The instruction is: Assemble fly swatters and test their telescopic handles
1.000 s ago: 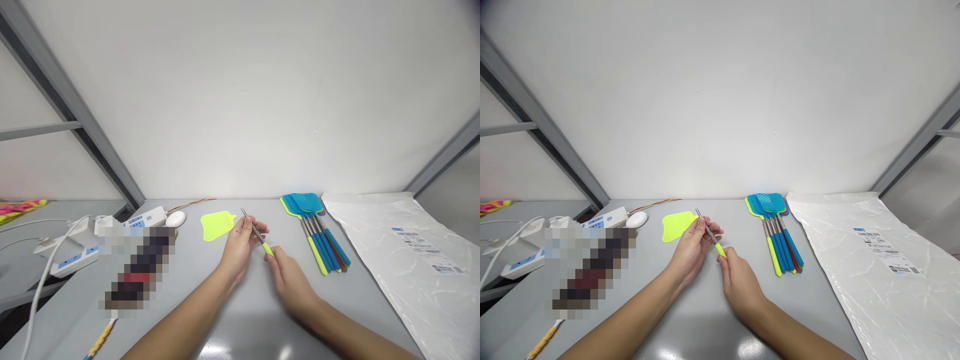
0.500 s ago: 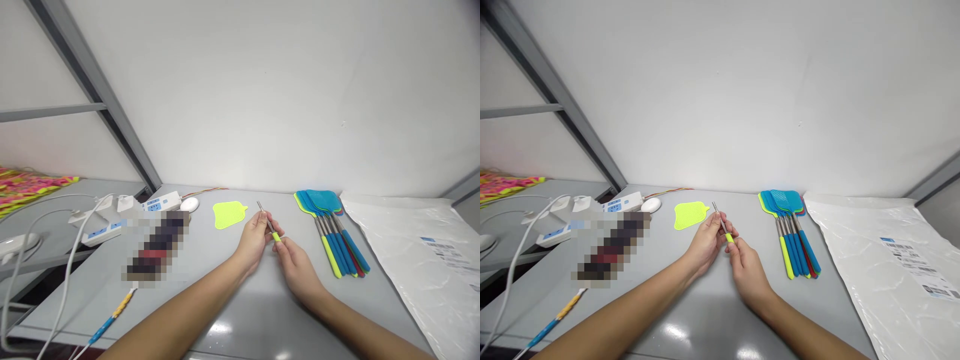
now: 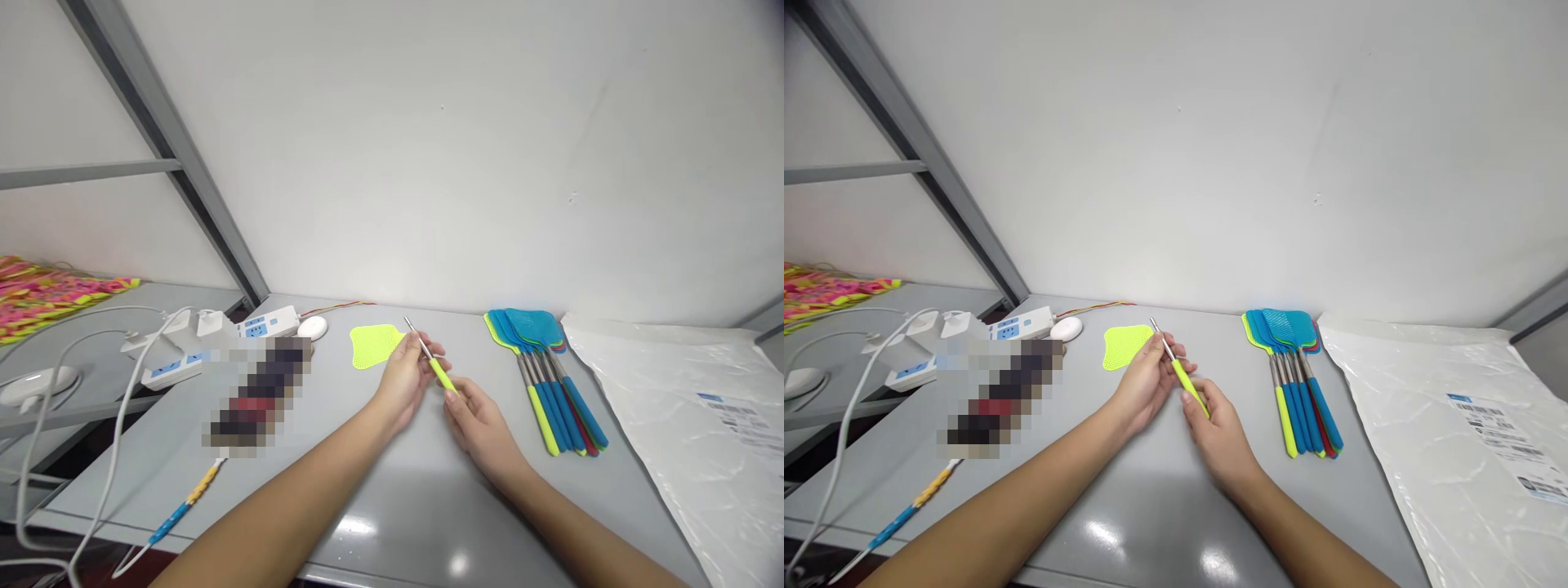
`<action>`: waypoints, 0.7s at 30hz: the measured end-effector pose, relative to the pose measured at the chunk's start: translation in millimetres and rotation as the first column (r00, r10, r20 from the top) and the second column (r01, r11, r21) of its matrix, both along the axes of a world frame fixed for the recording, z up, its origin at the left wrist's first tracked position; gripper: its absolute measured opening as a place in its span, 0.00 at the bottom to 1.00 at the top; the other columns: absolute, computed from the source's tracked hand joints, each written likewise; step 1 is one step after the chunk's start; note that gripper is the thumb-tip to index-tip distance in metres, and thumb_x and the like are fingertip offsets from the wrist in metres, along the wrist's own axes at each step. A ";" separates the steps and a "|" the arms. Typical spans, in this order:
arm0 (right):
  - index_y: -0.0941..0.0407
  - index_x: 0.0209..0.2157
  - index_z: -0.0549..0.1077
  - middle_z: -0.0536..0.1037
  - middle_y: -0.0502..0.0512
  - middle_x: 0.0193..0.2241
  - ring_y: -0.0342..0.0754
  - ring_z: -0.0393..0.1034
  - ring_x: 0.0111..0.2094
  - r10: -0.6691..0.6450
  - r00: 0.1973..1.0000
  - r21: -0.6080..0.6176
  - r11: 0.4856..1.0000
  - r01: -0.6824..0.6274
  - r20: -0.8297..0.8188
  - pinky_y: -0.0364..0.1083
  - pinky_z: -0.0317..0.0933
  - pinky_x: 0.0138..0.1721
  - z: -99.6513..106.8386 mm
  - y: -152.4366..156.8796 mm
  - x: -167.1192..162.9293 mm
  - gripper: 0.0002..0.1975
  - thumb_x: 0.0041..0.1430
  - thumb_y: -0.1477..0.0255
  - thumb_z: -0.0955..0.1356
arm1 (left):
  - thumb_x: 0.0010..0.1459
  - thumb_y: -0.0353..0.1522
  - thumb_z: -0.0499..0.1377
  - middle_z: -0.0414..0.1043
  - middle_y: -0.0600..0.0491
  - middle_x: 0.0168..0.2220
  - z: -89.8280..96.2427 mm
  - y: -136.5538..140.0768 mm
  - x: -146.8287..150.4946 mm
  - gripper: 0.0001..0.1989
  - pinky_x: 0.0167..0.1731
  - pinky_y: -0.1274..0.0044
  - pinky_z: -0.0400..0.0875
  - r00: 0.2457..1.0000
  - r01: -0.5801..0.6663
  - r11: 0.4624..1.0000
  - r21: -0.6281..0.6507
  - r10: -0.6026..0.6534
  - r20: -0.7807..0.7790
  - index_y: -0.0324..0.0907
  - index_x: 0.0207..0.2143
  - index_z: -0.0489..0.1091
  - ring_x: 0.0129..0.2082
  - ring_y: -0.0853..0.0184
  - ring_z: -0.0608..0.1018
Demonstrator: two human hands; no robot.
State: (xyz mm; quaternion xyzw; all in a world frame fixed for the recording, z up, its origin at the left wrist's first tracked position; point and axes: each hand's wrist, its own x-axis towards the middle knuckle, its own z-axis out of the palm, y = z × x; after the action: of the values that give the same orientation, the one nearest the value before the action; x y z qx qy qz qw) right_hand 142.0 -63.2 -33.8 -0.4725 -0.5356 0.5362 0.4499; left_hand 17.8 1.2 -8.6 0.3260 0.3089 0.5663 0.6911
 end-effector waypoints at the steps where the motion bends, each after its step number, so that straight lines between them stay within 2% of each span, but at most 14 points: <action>1: 0.54 0.41 0.65 0.60 0.41 0.19 0.38 0.48 0.15 0.004 1.000 -0.034 0.999 -0.005 -0.021 0.39 0.43 0.16 0.5 -1.0 0.4 0.19 0.61 0.52 0.62 | 0.61 0.45 0.56 0.72 0.55 0.32 0.7 4.3 -4.3 0.14 0.35 0.73 0.72 0.999 -0.048 0.999 0.004 0.048 -0.002 0.44 0.36 0.63 0.28 0.68 0.78; 5: 0.55 0.35 0.64 0.63 0.41 0.19 0.36 0.49 0.13 0.003 1.000 -0.098 0.995 -0.004 -0.008 0.39 0.42 0.16 2.1 -3.1 1.5 0.18 0.62 0.53 0.61 | 0.63 0.45 0.54 0.74 0.55 0.34 4.5 14.6 -17.2 0.14 0.39 0.71 0.72 0.986 -0.168 0.985 0.023 0.168 -0.014 0.44 0.36 0.62 0.28 0.69 0.79; 10: 0.54 0.29 0.63 0.61 0.41 0.17 0.37 0.48 0.14 0.032 0.999 -0.102 0.994 -0.034 -0.021 0.40 0.42 0.17 4.9 -1.7 2.8 0.19 0.63 0.53 0.60 | 0.61 0.45 0.56 0.74 0.53 0.34 2.9 12.6 -16.2 0.15 0.37 0.72 0.72 0.986 -0.160 0.987 0.029 0.162 -0.049 0.43 0.35 0.64 0.27 0.68 0.79; 16: 0.54 0.23 0.56 0.52 0.43 0.19 0.39 0.46 0.21 -0.033 0.995 0.070 0.997 0.027 0.089 0.41 0.43 0.21 8.3 -5.2 8.1 0.21 0.63 0.55 0.61 | 0.61 0.45 0.56 0.74 0.53 0.33 -2.4 12.3 -13.6 0.15 0.36 0.73 0.72 0.988 -0.135 0.991 0.010 0.135 -0.079 0.42 0.35 0.65 0.27 0.67 0.79; 21: 0.55 0.24 0.59 0.53 0.44 0.20 0.41 0.48 0.23 -0.064 0.976 0.139 0.990 0.036 0.206 0.42 0.44 0.23 8.6 -7.8 9.3 0.21 0.65 0.56 0.59 | 0.61 0.45 0.55 0.74 0.53 0.32 -2.6 14.0 -14.8 0.15 0.36 0.72 0.73 0.988 -0.123 0.992 -0.004 0.122 -0.092 0.42 0.35 0.65 0.27 0.67 0.79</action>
State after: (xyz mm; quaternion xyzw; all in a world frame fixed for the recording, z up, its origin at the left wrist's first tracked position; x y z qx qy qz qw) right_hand 151.4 -70.9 -25.2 -0.5084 -0.6029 0.4345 0.4349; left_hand 3.0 15.2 -11.2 0.3286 0.3624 0.5905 0.6418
